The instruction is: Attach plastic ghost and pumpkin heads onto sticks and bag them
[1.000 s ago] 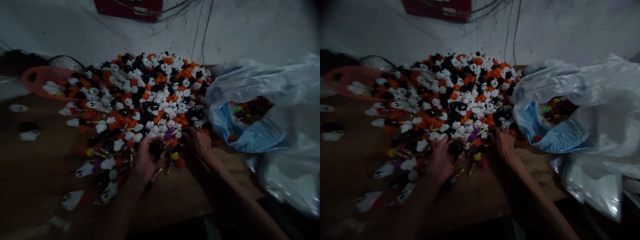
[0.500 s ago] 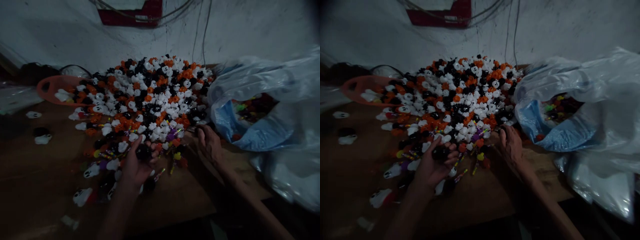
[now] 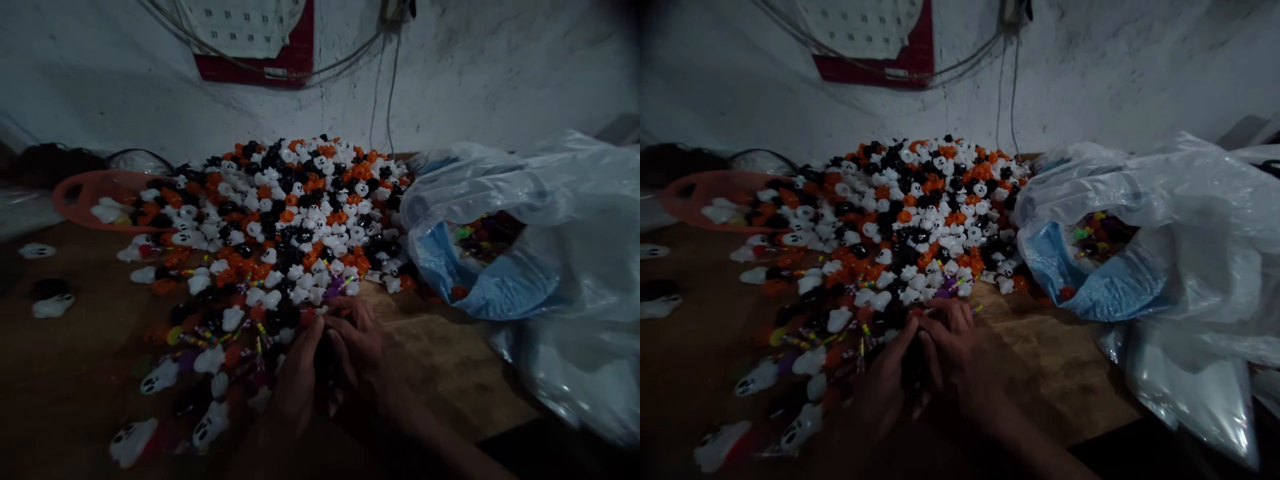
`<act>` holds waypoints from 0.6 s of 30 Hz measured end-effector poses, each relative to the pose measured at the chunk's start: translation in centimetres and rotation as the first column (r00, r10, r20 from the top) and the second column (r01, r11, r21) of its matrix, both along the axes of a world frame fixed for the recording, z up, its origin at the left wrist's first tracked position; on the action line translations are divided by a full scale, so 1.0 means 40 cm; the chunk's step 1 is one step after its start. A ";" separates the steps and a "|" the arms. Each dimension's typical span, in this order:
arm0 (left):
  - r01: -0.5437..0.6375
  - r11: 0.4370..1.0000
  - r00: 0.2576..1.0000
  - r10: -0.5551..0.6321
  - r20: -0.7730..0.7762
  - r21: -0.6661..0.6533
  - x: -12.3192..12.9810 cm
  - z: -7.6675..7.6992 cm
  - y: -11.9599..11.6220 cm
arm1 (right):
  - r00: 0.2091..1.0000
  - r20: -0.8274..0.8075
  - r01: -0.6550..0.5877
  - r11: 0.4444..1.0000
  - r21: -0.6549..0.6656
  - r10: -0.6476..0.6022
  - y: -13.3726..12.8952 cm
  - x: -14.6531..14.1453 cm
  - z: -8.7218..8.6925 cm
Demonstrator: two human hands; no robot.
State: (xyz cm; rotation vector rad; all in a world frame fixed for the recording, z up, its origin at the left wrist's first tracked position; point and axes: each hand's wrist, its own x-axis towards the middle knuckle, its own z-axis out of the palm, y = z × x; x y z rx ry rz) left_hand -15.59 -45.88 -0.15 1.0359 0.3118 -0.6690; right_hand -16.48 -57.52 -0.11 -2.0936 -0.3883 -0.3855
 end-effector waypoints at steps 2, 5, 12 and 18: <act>-0.023 1.000 0.998 0.023 -0.067 -0.003 0.013 0.005 0.013 | 0.999 0.028 -0.016 0.999 0.032 0.015 -0.013 0.025 -0.002; -0.112 0.988 0.994 0.109 -0.032 -0.104 0.043 0.020 0.051 | 0.993 0.110 0.036 0.999 0.029 -0.039 -0.060 0.103 0.004; -0.291 0.953 0.946 0.299 0.126 -0.080 0.077 0.034 0.108 | 0.948 0.086 0.284 0.697 -0.658 -0.305 -0.126 0.323 -0.005; -0.315 0.949 0.944 0.316 0.092 -0.019 0.076 0.026 0.120 | 0.976 0.016 0.155 0.638 -0.754 -0.218 -0.125 0.387 -0.012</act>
